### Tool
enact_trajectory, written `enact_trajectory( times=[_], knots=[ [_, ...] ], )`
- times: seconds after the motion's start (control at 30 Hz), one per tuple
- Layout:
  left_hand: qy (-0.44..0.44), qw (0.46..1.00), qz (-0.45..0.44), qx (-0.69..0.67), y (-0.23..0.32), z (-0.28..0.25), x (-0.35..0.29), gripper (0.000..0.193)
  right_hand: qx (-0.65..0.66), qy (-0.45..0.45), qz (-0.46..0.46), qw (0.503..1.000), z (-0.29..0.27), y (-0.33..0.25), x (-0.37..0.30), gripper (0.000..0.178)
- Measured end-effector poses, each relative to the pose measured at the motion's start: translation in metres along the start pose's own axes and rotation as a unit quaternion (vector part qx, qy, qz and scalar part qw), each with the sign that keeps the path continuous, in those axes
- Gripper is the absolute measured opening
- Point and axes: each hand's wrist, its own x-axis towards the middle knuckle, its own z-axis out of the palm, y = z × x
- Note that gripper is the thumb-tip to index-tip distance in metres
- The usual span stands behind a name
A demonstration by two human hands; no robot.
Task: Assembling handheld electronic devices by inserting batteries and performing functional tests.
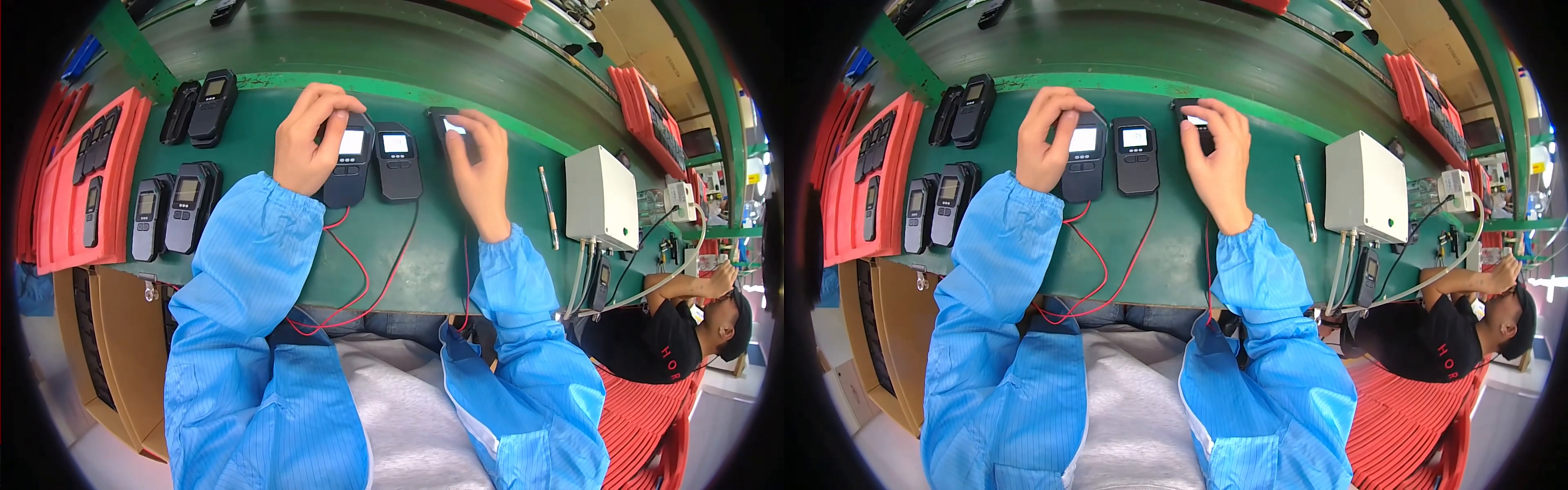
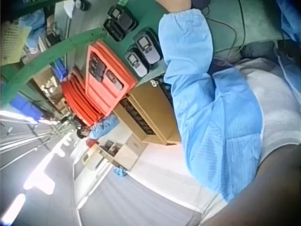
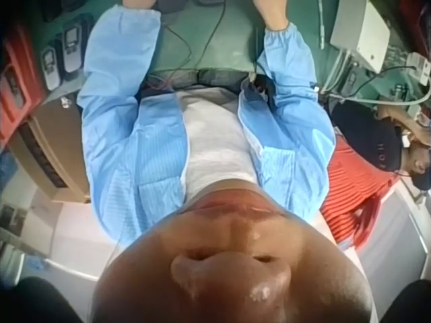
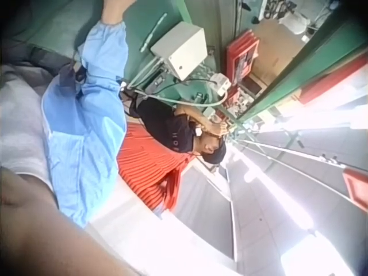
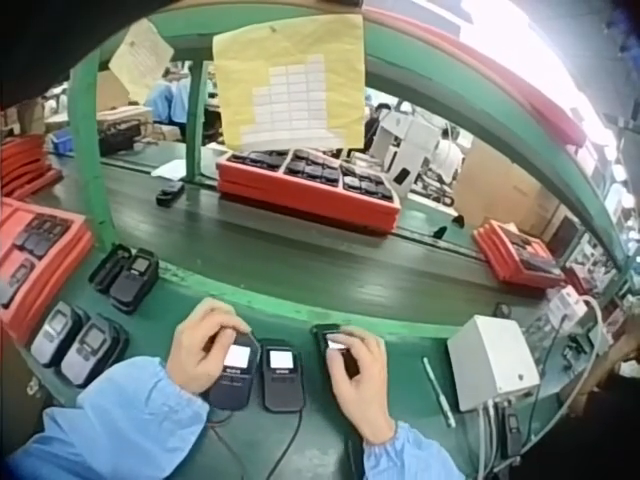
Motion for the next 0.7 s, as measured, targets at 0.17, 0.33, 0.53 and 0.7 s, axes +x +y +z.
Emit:
enact_trajectory(
  times=[0.17, 0.33, 0.53, 0.7],
  knots=[
    [-0.025, 0.995, -0.097, 0.018, -0.003, 0.003, 0.002, 0.01, -0.004, 0.011, 0.049, 0.999, -0.003, 0.014, 0.002, 0.028],
    [-0.1, 0.978, -0.169, 0.076, -0.011, 0.001, 0.0, 0.011, -0.014, -0.023, 0.078, 0.997, 0.004, 0.014, -0.002, 0.042],
    [-0.113, 0.973, -0.19, 0.069, -0.018, 0.003, -0.001, 0.012, -0.024, -0.046, 0.073, 0.996, 0.004, 0.016, -0.005, 0.054],
    [-0.113, 0.973, -0.189, 0.069, -0.022, 0.004, -0.002, 0.013, -0.028, -0.067, 0.056, 0.996, 0.006, 0.021, -0.007, 0.065]
  ],
)
